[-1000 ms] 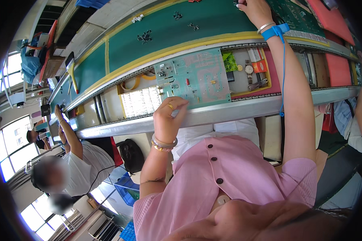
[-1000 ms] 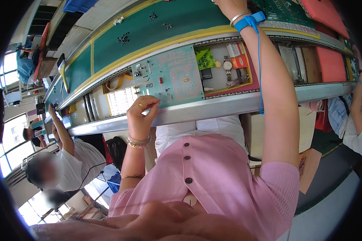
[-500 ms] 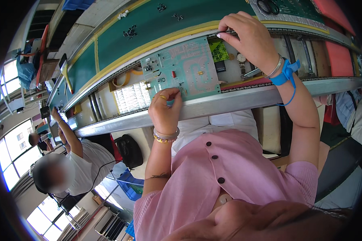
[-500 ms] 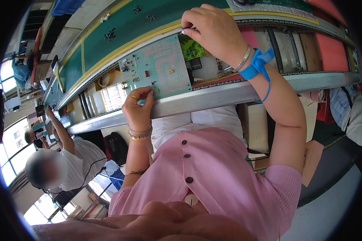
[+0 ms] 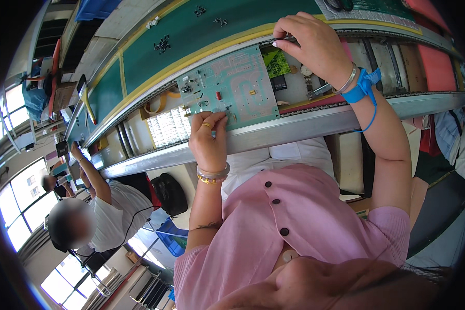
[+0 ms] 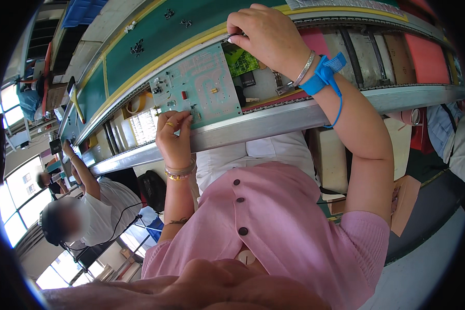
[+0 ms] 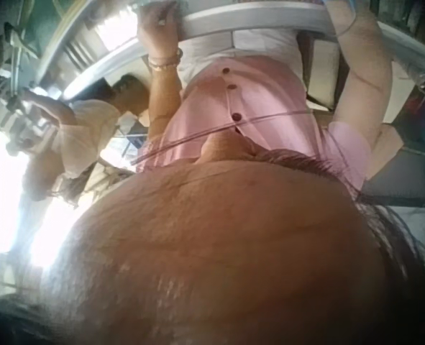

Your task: Assemble small components onto a green circuit board on an assembly line.

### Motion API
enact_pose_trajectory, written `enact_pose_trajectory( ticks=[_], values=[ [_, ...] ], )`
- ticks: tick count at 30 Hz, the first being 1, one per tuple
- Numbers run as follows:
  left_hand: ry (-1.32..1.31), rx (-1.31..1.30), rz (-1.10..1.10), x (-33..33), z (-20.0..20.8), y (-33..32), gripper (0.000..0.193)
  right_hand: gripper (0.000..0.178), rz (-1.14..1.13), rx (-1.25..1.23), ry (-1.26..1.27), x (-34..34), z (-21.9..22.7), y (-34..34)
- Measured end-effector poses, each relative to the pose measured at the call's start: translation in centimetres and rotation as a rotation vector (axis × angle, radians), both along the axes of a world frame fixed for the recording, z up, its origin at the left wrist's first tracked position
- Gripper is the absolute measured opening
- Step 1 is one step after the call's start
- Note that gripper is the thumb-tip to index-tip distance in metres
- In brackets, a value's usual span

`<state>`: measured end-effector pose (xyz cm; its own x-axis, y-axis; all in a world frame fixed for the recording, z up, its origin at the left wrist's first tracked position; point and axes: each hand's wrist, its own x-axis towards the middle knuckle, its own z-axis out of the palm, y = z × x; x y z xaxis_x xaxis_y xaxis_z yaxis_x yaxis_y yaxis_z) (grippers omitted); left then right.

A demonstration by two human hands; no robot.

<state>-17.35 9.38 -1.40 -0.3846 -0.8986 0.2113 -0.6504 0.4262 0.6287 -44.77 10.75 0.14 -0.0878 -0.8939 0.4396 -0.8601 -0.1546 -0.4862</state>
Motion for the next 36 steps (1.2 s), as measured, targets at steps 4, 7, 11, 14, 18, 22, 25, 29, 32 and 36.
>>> enact_pose_trajectory(
  ticks=[4, 7, 11, 14, 18, 22, 25, 29, 32, 36],
  values=[
    [-0.019, 0.031, -0.004, 0.0, 0.0, -0.4, 0.011, 0.016, -0.003, -0.022, -0.016, -0.1, -1.1, -0.2],
    [-0.049, -0.002, -0.06, 0.1, -0.1, -0.8, 0.011, 0.014, -0.008, -0.021, -0.021, 0.2, -1.1, -0.2],
    [-0.016, 0.034, -0.039, -0.1, -0.1, -0.7, 0.011, 0.014, 0.007, -0.028, -0.028, 0.3, -1.2, -0.2],
    [-0.064, -0.044, -0.072, 0.2, -0.4, -0.8, 0.012, 0.014, 0.003, -0.04, -0.033, 0.2, -1.1, -0.2],
    [-0.176, -0.125, -0.252, 0.6, 1.3, -2.2, 0.013, 0.017, -0.006, 0.011, -0.075, 0.4, -0.2, 0.4],
    [-0.144, -0.144, -0.3, -1.5, 4.6, -8.3, 0.012, 0.016, -0.013, 0.031, -0.157, 1.3, 0.7, 1.1],
    [-0.029, -0.134, -0.325, -4.1, 3.1, -16.1, 0.014, 0.016, 0.01, 0.0, -0.133, 2.0, 0.8, 1.0],
    [-0.013, -0.099, -0.276, -7.2, -0.7, -22.8, 0.021, 0.016, -0.022, 0.003, -0.115, 1.4, -0.2, 0.6],
    [-0.049, -0.058, -0.217, -8.4, -1.5, -23.3, 0.023, 0.015, -0.044, 0.033, -0.121, 1.1, -0.4, 0.2],
    [-0.126, -0.077, -0.203, -9.3, -1.0, -22.7, 0.021, 0.014, -0.078, 0.013, -0.113, 0.5, -1.4, -0.9]
  ],
)
